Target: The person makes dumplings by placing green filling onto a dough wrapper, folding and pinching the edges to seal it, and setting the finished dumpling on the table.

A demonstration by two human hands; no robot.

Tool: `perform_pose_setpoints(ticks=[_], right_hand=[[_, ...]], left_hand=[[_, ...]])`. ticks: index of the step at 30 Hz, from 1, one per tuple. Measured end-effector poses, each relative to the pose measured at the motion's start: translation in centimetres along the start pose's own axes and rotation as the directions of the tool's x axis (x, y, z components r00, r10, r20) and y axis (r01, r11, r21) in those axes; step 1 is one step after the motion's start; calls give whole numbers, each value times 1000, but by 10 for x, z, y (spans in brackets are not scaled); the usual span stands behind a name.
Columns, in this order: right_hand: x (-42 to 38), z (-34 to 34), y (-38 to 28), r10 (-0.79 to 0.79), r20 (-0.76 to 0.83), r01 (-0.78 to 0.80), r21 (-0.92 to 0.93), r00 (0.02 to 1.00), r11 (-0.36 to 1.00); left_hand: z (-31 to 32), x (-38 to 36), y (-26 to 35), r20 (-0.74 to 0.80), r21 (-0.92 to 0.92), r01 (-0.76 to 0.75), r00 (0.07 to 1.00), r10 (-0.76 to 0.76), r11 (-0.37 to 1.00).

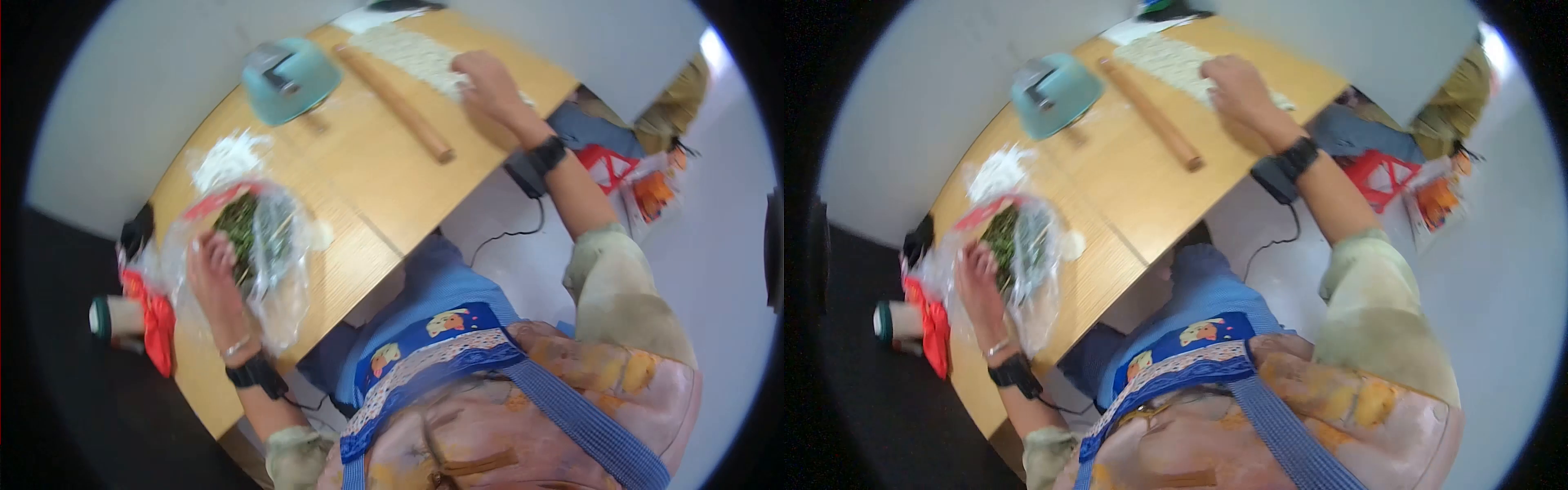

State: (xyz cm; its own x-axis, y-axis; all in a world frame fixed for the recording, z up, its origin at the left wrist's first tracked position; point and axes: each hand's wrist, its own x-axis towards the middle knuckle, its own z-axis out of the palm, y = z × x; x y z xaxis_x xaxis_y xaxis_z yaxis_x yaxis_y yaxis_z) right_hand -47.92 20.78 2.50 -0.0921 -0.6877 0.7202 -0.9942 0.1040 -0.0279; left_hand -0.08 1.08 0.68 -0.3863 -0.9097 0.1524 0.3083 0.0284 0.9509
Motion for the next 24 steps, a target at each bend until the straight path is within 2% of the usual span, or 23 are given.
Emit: perform_pose_setpoints(ticks=[2, 3, 4, 6, 7, 9, 12, 14, 16, 17, 18, 20, 21, 22, 24], right_hand=[[15, -6, -25, -32, -76, 38, 74, 997, 997], [25, -7, -47, -34, -103, 47, 125, 994, 991], [36, -6, -76, -61, -109, 80, 187, 992, 979], [50, -6, -122, -90, -192, 145, 297, 977, 944], [56, 1, -145, -100, -204, 165, 330, 974, 930], [72, 11, -195, -233, -330, 366, 435, 915, 822], [88, 35, -267, -304, -352, 454, 510, 885, 731], [91, 53, -301, -321, -359, 476, 547, 876, 688], [87, 71, -326, -295, -400, 494, 626, 868, 603], [83, 81, -329, -292, -400, 493, 631, 868, 599], [78, 89, -332, -301, -411, 506, 624, 861, 595], [70, 100, -329, -309, -399, 503, 634, 864, 588], [72, 101, -321, -291, -358, 460, 641, 887, 615], [74, 102, -312, -274, -320, 420, 641, 907, 642], [75, 105, -297, -256, -243, 353, 665, 936, 658]], left_hand=[[-2, 3, 3, 286, -314, 117, 958, -23, 942], [3, 2, 8, 365, -406, 172, 931, -14, 898], [8, 1, 10, 443, -487, 233, 897, 8, 842], [17, -2, 16, 471, -523, 280, 882, -1, 805], [19, -5, 18, 442, -514, 250, 897, 3, 820], [24, -8, 21, 458, -514, 288, 888, -25, 808], [27, -10, 24, 400, -512, 286, 914, -69, 810], [19, -6, 17, 415, -540, 288, 909, -47, 791], [9, -3, 10, 428, -667, 335, 903, -26, 666], [23, -7, 22, 299, -575, 247, 951, -81, 780], [22, -6, 25, 293, -575, 248, 952, -86, 780], [19, -5, 25, 229, -462, 127, 973, -20, 878], [13, -2, 23, 150, -469, 52, 988, 22, 882], [2, 2, 21, 146, -473, 65, 989, 5, 878], [-22, 9, 12, -33, -272, -119, 993, 114, 955]])
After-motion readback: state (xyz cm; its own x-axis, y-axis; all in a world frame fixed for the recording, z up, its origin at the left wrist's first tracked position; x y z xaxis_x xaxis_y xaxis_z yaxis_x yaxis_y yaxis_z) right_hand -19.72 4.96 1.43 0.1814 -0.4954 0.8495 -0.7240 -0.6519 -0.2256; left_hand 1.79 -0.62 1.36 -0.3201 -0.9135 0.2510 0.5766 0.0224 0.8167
